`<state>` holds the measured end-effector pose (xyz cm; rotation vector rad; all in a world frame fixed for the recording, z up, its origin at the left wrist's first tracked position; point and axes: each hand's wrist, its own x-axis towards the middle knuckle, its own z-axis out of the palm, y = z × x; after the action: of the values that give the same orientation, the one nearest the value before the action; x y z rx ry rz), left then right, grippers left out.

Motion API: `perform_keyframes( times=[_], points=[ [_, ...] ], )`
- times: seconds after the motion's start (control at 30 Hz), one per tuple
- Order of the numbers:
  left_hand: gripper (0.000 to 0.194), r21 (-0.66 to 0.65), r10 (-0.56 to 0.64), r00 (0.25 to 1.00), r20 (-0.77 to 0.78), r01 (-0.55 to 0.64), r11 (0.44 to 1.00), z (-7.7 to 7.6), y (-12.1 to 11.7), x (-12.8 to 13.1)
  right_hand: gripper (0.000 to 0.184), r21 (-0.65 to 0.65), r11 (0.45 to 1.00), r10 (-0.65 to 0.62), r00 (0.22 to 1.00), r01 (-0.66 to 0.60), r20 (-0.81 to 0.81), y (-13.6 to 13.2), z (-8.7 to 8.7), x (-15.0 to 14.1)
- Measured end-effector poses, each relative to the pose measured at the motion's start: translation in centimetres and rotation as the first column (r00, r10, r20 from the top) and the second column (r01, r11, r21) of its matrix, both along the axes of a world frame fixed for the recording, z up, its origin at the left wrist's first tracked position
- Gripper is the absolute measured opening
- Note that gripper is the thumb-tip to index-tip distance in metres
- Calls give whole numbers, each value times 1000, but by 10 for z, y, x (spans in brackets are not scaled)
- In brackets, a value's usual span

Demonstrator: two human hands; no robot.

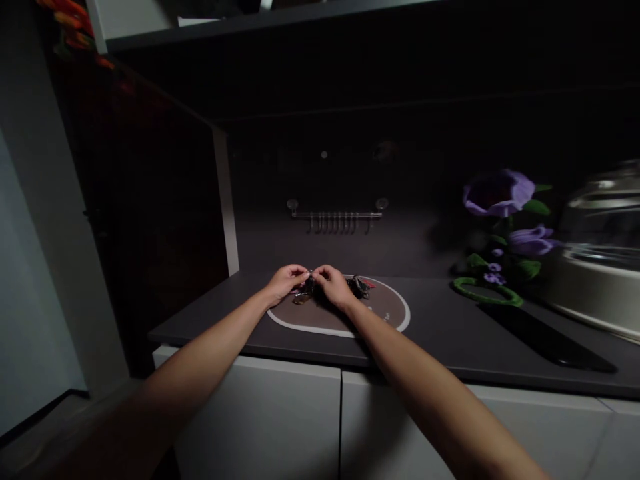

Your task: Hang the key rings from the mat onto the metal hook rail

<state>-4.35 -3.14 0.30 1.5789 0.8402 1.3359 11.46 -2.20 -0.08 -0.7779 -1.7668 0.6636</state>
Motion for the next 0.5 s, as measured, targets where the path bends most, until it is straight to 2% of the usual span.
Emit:
perform_keyframes(
  times=[0.1,0.2,0.27,0.33,0.4,0.5],
  points=[
    [41,41,27,999,-21,-26,999,0,1,0,26,32,999,-38,999,38,1,2,6,-1],
    [33,133,169,984,-50,-161,978,-1,7,-1,24,63,993,-98,995,97,13,11,18,-1],
    [27,230,326,940,-96,-298,927,-3,12,-3,23,51,990,-134,991,135,-12,21,30,-3],
    [25,323,465,871,-156,-400,858,-4,15,-5,21,-15,987,-159,984,158,-84,34,43,-7],
    [24,385,544,811,-215,-442,810,-4,17,-7,16,-86,983,-175,972,163,-158,46,55,-12],
    [20,431,579,760,-295,-435,790,-5,17,-8,9,-158,969,-223,944,188,-242,66,70,-21]
  ],
)
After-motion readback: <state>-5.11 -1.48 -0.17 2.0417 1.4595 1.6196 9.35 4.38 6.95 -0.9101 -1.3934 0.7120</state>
